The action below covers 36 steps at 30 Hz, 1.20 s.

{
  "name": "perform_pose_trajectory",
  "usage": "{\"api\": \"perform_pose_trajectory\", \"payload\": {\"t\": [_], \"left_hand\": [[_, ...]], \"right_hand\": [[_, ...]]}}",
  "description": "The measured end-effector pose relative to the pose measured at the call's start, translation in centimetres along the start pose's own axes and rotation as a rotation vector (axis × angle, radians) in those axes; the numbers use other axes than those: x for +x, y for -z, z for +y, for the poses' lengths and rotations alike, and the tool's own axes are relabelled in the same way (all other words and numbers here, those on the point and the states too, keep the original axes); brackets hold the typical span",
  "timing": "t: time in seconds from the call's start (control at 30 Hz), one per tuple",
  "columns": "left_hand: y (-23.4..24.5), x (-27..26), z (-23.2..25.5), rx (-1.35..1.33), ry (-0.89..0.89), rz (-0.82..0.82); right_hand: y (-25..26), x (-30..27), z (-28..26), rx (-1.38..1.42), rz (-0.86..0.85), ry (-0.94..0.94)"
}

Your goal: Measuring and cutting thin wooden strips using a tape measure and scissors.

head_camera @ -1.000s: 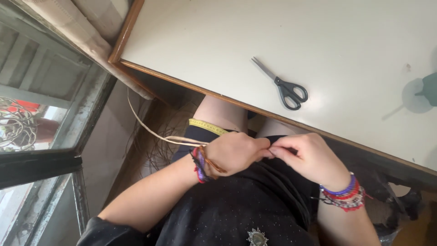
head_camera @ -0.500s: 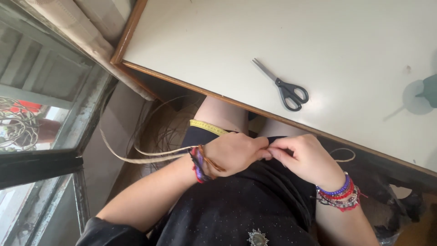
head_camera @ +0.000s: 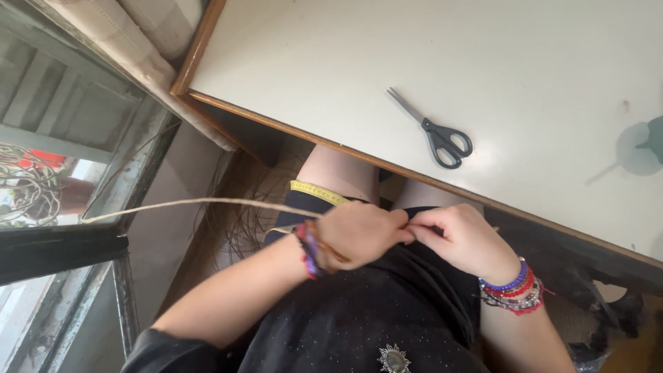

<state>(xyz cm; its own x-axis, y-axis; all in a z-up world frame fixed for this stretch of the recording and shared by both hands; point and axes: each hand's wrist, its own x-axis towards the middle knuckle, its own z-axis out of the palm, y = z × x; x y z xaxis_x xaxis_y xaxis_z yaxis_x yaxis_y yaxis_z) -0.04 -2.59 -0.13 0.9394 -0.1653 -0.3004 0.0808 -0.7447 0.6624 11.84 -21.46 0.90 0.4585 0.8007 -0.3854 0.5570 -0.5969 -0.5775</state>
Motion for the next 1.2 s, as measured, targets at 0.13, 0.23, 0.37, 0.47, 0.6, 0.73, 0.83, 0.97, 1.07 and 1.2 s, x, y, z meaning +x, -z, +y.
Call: {"api": "perform_pose_trajectory", "payload": {"t": [0.13,0.23,0.37,0.47,0.6,0.73,0.83,0.97,1.07,1.2], "left_hand": [[-1.2,1.4,-2.0,0.077,-0.012,0.042],[-0.8,1.2,-4.8,0.038,0.048,-0.029],[1.5,0.0,-5.4,0.042,0.111,-0.131],[1.8,0.7,-2.8,-0.091,0.046,-0.176],[-0.6,2.2,-1.5,-0.136,-0.106,-0.143],[-1.2,2.3,-3.0,-0.078,-0.06,0.032],[-1.6,2.3,-5.4,-0.089,-0.001,0.065],[0.5,0.6,-6.9,-0.068,0.091,0.054],[1.1,0.2,-7.3,-0.079,0.153,0.05],[2.3,0.0,-7.7,-0.128,0.139,0.061]], "right_hand": [[0.6,-0.5,1.4,0.075,0.013,-0.061],[1.1,-1.1,3.7,0.09,0.014,-0.107],[1.4,-0.8,3.9,0.101,0.024,-0.088],[1.4,0.0,1.8,0.055,-0.007,-0.044],[0.8,0.9,1.0,0.037,-0.015,-0.011],[0.4,1.9,3.0,0.024,0.154,0.029],[-0.3,4.1,7.3,-0.175,0.458,0.109],[-0.2,7.0,10.4,-0.642,0.723,0.066],[-0.7,8.0,9.0,-0.783,0.686,0.053],[-0.7,8.4,7.3,-0.81,0.666,0.04]]}}
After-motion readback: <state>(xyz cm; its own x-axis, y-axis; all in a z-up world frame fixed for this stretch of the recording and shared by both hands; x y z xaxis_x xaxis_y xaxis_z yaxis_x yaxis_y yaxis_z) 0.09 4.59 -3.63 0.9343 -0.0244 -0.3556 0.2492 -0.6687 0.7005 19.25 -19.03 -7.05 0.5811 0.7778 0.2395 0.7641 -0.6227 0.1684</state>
